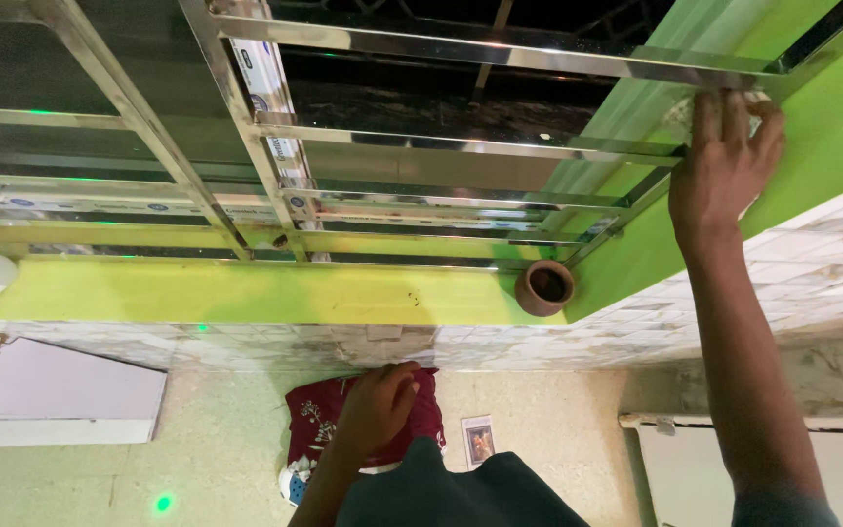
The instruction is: The person wipes the horizontal and vertical bars of a metal window grill using a cloth, moving between different sections of the frame.
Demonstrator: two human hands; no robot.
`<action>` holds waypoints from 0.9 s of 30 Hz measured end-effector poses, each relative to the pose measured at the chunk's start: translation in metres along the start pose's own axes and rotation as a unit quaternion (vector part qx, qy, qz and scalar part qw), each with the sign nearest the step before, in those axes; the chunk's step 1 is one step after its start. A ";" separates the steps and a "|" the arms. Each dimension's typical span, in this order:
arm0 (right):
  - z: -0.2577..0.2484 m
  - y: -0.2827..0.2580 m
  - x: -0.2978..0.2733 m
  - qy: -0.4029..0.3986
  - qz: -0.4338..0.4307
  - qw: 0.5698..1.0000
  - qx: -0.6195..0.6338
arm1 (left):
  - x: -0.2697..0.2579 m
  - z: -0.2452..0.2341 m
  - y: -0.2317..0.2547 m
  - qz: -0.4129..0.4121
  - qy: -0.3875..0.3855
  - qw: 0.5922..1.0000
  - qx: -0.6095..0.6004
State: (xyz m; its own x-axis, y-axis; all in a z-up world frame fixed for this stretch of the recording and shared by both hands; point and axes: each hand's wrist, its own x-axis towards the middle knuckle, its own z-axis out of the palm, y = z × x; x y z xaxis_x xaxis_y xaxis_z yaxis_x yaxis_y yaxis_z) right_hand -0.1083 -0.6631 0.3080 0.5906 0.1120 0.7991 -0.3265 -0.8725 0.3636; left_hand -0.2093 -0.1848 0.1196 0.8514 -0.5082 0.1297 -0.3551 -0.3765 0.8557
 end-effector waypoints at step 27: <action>0.018 -0.040 -0.084 0.018 0.095 0.961 0.260 | 0.006 0.020 -0.003 -0.056 0.045 0.996 0.057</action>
State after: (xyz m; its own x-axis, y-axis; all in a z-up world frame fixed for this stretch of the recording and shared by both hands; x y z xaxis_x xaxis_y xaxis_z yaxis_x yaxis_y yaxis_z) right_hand -0.1316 -0.6459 0.2178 0.5271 -0.0648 0.8473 -0.0073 -0.9974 -0.0718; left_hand -0.2108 -0.2026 0.1079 0.9173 -0.3888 0.0862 -0.2939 -0.5150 0.8052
